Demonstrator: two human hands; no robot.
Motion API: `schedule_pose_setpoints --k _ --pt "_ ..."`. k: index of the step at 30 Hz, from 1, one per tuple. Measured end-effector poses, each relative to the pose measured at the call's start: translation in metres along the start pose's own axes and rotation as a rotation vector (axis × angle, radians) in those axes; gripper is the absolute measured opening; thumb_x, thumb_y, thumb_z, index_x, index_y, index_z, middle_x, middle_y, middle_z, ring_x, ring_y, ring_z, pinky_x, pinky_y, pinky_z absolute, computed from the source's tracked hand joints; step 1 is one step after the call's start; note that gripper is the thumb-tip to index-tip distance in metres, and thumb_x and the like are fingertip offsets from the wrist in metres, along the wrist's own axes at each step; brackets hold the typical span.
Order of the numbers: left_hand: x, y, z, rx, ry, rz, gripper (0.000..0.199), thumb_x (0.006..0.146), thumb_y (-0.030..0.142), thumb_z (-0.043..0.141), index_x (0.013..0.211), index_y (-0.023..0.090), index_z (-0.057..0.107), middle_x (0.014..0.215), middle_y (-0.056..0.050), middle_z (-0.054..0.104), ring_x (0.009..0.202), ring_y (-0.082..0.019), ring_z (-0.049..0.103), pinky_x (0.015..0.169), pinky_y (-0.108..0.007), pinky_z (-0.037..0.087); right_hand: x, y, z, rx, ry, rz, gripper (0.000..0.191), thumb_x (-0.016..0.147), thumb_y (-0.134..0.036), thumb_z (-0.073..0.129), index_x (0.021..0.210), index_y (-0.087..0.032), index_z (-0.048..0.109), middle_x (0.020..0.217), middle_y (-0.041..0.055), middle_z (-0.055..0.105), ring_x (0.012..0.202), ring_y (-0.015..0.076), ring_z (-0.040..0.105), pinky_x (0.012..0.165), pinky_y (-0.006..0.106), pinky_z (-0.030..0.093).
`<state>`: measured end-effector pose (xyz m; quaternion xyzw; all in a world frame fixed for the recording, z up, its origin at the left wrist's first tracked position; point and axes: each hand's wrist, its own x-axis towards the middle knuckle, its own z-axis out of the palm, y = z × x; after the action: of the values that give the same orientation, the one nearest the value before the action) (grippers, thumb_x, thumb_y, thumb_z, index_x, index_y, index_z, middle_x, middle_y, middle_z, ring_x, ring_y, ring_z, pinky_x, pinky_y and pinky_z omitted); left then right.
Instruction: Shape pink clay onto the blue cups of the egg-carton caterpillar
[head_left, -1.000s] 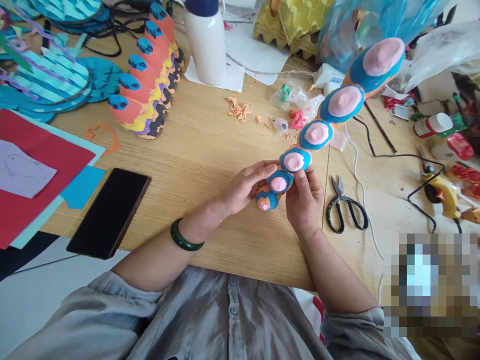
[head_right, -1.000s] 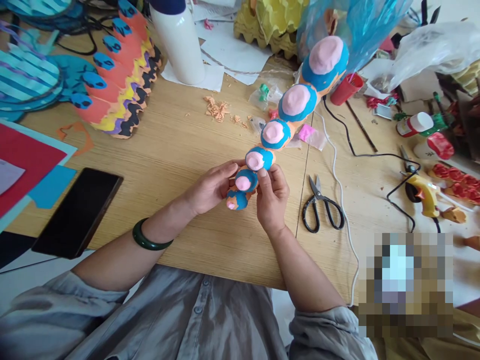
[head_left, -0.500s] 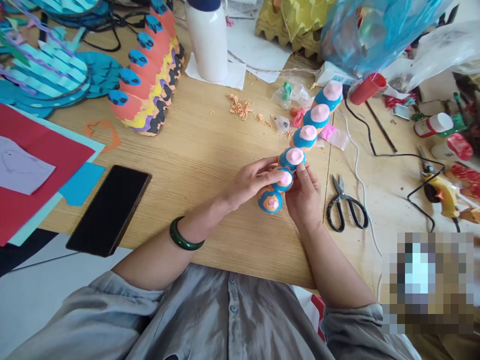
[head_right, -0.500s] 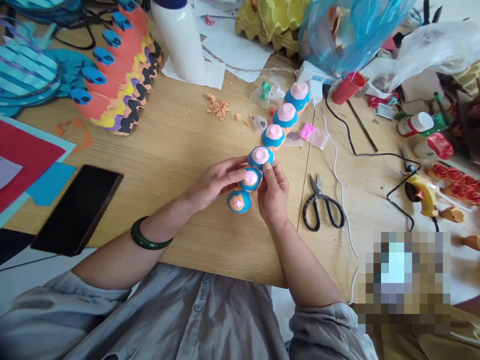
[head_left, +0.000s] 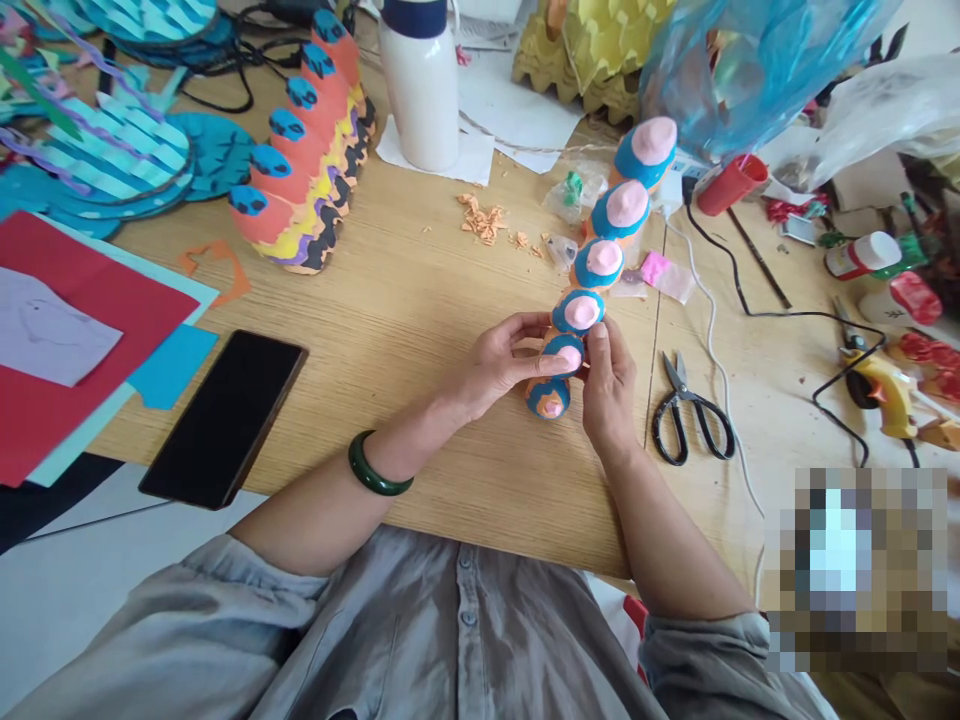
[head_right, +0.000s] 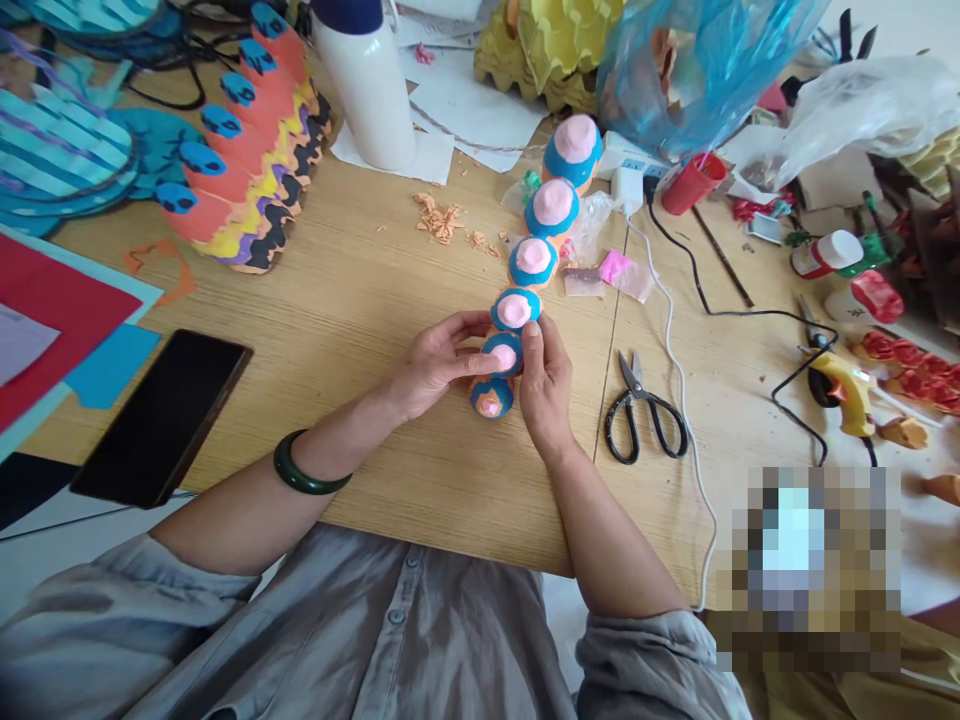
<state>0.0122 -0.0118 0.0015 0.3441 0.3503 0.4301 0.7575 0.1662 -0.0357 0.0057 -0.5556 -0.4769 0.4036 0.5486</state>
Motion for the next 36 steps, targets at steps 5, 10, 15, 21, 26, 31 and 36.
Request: schedule_pose_setpoints --k 5,10,15,21,26,31,36 --pt "-0.002 -0.001 0.001 0.015 -0.038 0.014 0.069 0.062 0.039 0.104 0.117 0.018 0.069 0.124 -0.008 0.074 0.099 -0.017 0.074 0.090 -0.031 0.059 -0.006 0.004 0.008 0.054 0.063 -0.012 0.041 0.102 -0.065 0.061 0.092 -0.027 0.073 0.085 -0.0013 0.071 0.081 0.0168 0.065 0.078 0.032 0.055" --pt "-0.006 0.006 0.003 -0.025 -0.128 -0.062 0.063 0.068 0.046 0.101 0.115 0.018 0.071 0.110 -0.005 0.074 0.093 -0.016 0.070 0.082 -0.027 0.057 -0.009 0.004 0.012 0.156 0.079 0.066 0.045 0.097 -0.068 0.067 0.082 -0.026 0.069 0.078 -0.0027 0.066 0.072 0.0136 0.060 0.073 0.029 0.054" --pt "-0.007 0.008 0.004 -0.048 -0.105 -0.070 0.059 0.065 0.045 0.103 0.105 0.016 0.070 0.097 -0.001 0.072 0.084 -0.012 0.067 0.077 -0.025 0.056 -0.008 0.005 0.012 0.171 0.054 0.113 0.047 0.093 -0.071 0.069 0.080 -0.025 0.067 0.076 -0.0030 0.066 0.070 0.0138 0.059 0.069 0.029 0.055" --pt "-0.006 0.006 0.005 -0.044 -0.072 -0.070 0.057 0.064 0.045 0.103 0.099 0.016 0.069 0.094 0.000 0.070 0.082 -0.012 0.066 0.076 -0.026 0.056 -0.006 0.013 0.011 0.248 -0.012 0.249 0.043 0.095 -0.068 0.066 0.086 -0.026 0.066 0.075 -0.0029 0.066 0.064 0.0142 0.056 0.061 0.031 0.053" --pt "-0.007 0.005 0.004 -0.047 -0.092 -0.091 0.057 0.072 0.055 0.096 0.105 0.017 0.069 0.097 -0.003 0.072 0.085 -0.015 0.068 0.079 -0.029 0.057 -0.007 0.010 0.012 0.228 -0.006 0.230 0.041 0.097 -0.066 0.065 0.086 -0.026 0.066 0.075 -0.0033 0.065 0.066 0.0143 0.057 0.064 0.030 0.053" --pt "-0.006 0.001 0.000 0.021 -0.110 -0.051 0.055 0.068 0.035 0.101 0.111 0.017 0.071 0.107 -0.003 0.074 0.092 -0.013 0.067 0.081 -0.025 0.053 -0.007 0.008 0.012 0.167 0.013 0.179 0.042 0.095 -0.066 0.069 0.085 -0.026 0.070 0.079 -0.0027 0.069 0.074 0.0147 0.061 0.073 0.031 0.056" --pt "-0.006 0.006 0.003 -0.032 -0.136 -0.076 0.052 0.067 0.030 0.099 0.108 0.017 0.070 0.096 0.001 0.069 0.087 -0.011 0.064 0.079 -0.024 0.052 -0.007 0.003 0.010 0.129 0.035 0.116 0.038 0.095 -0.062 0.071 0.085 -0.026 0.072 0.084 -0.0018 0.073 0.081 0.0160 0.065 0.079 0.032 0.057"
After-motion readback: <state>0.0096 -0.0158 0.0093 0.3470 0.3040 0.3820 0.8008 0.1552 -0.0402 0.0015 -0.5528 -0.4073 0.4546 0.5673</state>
